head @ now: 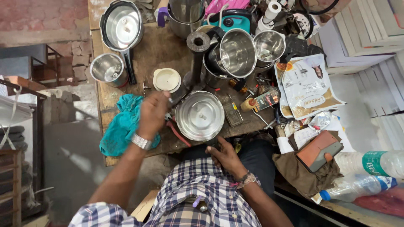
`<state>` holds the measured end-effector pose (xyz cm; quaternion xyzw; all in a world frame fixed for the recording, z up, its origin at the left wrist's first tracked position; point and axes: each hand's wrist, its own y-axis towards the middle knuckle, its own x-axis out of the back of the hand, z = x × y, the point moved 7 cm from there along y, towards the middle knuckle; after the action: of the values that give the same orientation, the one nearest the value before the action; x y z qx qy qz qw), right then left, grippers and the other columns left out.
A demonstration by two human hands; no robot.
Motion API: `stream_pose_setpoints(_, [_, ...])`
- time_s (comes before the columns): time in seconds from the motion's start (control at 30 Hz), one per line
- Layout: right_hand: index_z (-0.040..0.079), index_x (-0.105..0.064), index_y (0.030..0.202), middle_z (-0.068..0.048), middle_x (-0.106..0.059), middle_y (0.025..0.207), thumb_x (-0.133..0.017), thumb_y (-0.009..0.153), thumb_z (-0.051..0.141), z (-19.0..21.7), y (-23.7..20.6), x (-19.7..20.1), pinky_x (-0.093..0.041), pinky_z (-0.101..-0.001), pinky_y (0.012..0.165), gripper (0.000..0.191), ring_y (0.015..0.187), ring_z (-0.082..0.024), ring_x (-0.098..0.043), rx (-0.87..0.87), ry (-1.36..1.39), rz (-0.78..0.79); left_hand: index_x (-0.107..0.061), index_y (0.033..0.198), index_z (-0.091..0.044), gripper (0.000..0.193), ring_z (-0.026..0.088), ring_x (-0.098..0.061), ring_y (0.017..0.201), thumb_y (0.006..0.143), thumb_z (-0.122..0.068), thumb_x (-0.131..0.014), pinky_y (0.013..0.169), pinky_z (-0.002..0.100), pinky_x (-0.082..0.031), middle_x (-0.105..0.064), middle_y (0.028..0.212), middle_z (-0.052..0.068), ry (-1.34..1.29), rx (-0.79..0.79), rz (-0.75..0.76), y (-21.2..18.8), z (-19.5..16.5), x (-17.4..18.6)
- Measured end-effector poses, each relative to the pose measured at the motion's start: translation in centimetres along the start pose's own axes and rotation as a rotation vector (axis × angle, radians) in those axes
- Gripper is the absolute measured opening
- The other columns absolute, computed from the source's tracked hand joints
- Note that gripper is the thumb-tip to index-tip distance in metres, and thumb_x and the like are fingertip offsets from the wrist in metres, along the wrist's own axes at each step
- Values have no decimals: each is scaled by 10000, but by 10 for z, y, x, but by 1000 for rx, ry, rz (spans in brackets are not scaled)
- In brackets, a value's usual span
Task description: The person assembles a small blender jar by inserting a blade assembly and securing the base, then places a rubber gasket on a pressure cooker lid. The person handles multiple small parts and tools on a cluttered workbench.
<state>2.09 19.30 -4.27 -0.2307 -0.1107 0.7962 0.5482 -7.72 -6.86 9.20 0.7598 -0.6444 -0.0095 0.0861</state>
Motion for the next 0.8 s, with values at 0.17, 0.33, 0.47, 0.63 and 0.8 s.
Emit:
stream_pose_setpoints(0.17, [19,-501,1371,28,-555,705,-700,943,104,6,-9,-8,-400,-218,404,480,500,-43,-486,17,-28,32,-537,819,-11,403,358,-528,590,1104,-247,-695,524,420,-383,-528,674,192,574,-515,-191,50,-68,19])
stream_pose_setpoints(0.33, [15,-458,1450,29,-554,682,-728,932,115,24,-6,-19,-424,-230,409,593,477,-50,-495,27,-135,52,-741,992,-88,194,383,-608,923,968,-275,-785,723,539,-460,-655,939,172,950,-712,-103,101,-73,7])
stream_pose_setpoints(0.47, [72,-423,1457,30,-599,679,-732,888,127,24,2,-19,-446,-230,401,649,471,-47,-528,24,-159,19,-685,1259,-103,364,407,-576,1103,940,-263,-756,862,553,-479,-625,1217,174,1118,-455,-76,69,-23,25])
stream_pose_setpoints(0.63, [-20,-527,1306,3,-556,589,-769,892,151,12,26,-24,-422,-249,379,510,425,-74,-514,4,-104,48,-685,1279,-211,494,480,-554,1057,792,-272,-744,745,571,-527,-582,1304,225,1356,256,189,-28,80,59])
stream_pose_setpoints(0.8, [-25,-521,1321,5,-578,614,-776,887,183,11,53,-29,-434,-255,383,544,429,-74,-516,21,-198,23,-772,1095,-110,382,399,-611,1022,728,-41,-693,869,463,-539,-677,1136,189,1213,-162,-7,-56,96,69])
